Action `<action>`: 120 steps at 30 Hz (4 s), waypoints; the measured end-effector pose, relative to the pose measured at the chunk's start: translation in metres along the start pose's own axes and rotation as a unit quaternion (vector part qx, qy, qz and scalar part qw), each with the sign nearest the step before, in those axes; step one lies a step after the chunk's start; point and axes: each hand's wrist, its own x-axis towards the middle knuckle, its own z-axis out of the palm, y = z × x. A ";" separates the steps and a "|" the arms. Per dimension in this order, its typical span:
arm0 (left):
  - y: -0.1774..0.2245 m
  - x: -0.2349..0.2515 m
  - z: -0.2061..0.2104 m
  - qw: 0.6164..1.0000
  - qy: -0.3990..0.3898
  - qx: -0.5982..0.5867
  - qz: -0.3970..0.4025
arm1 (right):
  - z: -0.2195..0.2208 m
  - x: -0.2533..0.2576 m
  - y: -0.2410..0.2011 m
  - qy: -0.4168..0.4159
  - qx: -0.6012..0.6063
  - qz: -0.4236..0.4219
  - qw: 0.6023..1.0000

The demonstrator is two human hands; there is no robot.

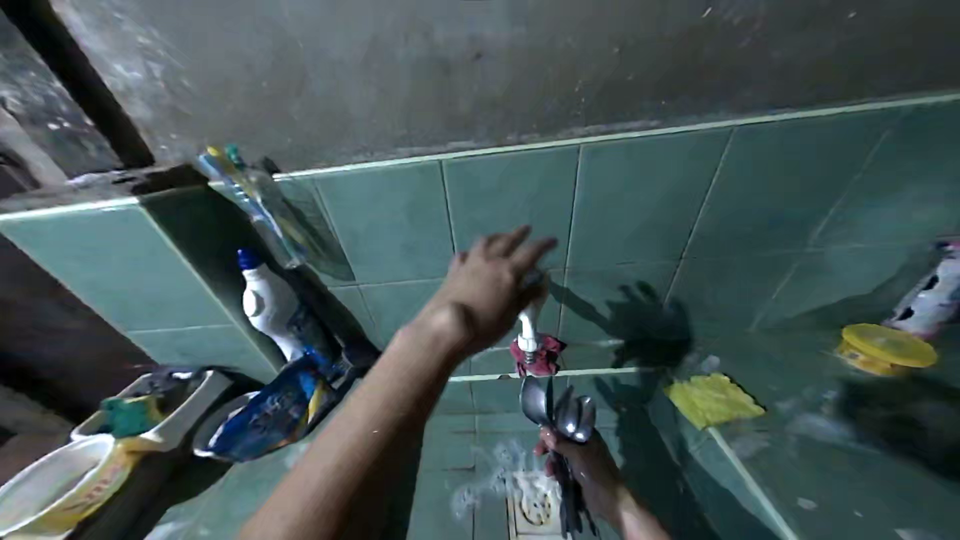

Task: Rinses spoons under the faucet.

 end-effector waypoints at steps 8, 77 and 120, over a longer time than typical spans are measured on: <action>0.008 0.020 0.036 0.993 0.006 0.052 -0.103 | 0.033 0.041 0.007 0.010 0.081 -0.062 0.995; 0.004 -0.104 0.268 0.692 0.097 -0.523 -0.488 | 0.002 0.007 0.062 0.084 -0.062 0.013 0.994; -0.015 -0.091 0.278 0.721 0.085 -0.574 -0.378 | -0.006 -0.011 0.051 0.046 0.044 0.099 0.993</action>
